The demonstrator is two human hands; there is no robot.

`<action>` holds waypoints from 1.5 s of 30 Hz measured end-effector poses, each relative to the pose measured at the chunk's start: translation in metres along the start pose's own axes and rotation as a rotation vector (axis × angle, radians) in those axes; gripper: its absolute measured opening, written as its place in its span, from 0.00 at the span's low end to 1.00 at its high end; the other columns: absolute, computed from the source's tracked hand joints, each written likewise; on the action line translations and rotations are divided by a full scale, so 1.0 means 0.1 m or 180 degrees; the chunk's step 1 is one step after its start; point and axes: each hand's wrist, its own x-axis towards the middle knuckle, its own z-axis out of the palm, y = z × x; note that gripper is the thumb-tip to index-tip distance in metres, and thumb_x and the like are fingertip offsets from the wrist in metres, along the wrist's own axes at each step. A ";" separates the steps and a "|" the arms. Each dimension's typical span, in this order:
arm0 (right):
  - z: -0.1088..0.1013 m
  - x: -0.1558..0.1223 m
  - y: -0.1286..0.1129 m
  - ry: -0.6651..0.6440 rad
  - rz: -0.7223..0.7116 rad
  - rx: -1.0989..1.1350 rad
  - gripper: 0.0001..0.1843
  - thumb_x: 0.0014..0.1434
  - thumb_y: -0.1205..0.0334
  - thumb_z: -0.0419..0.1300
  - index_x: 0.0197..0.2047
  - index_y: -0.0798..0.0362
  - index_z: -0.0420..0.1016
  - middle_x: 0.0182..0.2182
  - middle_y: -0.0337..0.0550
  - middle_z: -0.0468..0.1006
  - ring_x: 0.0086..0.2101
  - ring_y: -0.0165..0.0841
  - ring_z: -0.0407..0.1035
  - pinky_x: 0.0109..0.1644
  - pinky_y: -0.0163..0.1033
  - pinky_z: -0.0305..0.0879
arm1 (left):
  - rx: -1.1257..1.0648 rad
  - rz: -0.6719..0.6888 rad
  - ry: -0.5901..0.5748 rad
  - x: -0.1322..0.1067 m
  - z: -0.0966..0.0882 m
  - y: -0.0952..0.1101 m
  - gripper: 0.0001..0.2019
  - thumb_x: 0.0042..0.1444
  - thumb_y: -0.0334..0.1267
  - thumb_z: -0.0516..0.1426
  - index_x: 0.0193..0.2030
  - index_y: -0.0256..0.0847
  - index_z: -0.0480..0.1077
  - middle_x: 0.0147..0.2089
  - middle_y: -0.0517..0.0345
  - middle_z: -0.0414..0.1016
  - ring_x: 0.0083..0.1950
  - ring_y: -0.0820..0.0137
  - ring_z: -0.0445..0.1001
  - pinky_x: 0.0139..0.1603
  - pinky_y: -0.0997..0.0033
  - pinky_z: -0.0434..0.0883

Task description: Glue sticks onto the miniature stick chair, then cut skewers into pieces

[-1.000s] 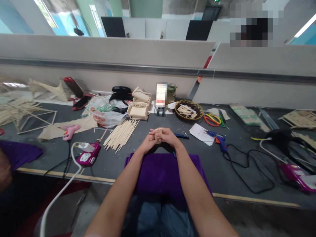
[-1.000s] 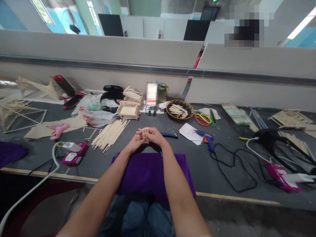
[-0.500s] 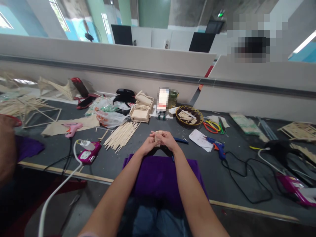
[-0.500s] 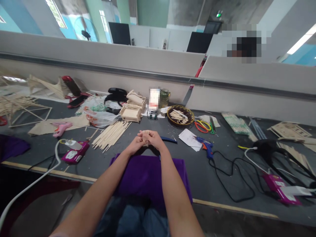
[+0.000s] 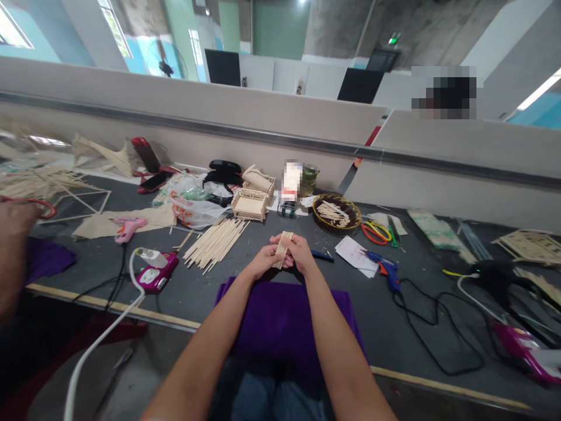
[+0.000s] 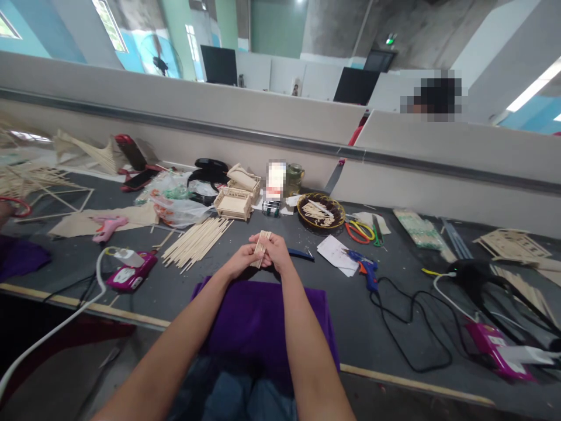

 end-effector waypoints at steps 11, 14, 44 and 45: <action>-0.11 0.09 -0.03 0.0560 0.0019 0.0785 0.16 0.45 0.52 0.71 0.33 0.53 0.77 0.35 0.48 0.84 0.36 0.35 0.78 0.42 0.37 0.73 | 0.0091 -0.0112 -0.0322 0.00 0.00 0.05 0.25 0.47 0.55 0.64 0.40 0.34 0.68 0.22 0.65 0.66 0.17 0.81 0.56 0.18 0.78 0.50; -0.10 0.06 -0.04 0.0408 -0.0028 0.0924 0.16 0.48 0.52 0.71 0.37 0.53 0.77 0.38 0.47 0.84 0.42 0.36 0.78 0.50 0.40 0.72 | 0.0106 -0.0104 -0.0395 0.01 0.00 0.02 0.25 0.48 0.56 0.63 0.41 0.34 0.68 0.21 0.67 0.63 0.17 0.81 0.54 0.18 0.78 0.48; -0.45 0.08 -0.10 0.1599 -0.1033 0.0939 0.15 0.53 0.50 0.65 0.32 0.51 0.66 0.24 0.32 0.75 0.29 0.30 0.75 0.42 0.43 0.72 | 0.4572 -0.0310 0.2997 -0.82 -0.63 0.48 0.07 0.59 0.36 0.53 0.39 0.40 0.71 0.43 0.48 0.74 0.49 0.58 0.68 0.48 0.63 0.65; -0.44 0.07 -0.12 0.1629 -0.1103 0.0860 0.16 0.53 0.49 0.64 0.32 0.51 0.66 0.24 0.32 0.75 0.29 0.30 0.75 0.42 0.42 0.72 | 0.4699 -0.0417 0.2964 -0.86 -0.64 0.48 0.07 0.60 0.37 0.53 0.40 0.40 0.72 0.44 0.47 0.74 0.50 0.58 0.68 0.48 0.62 0.65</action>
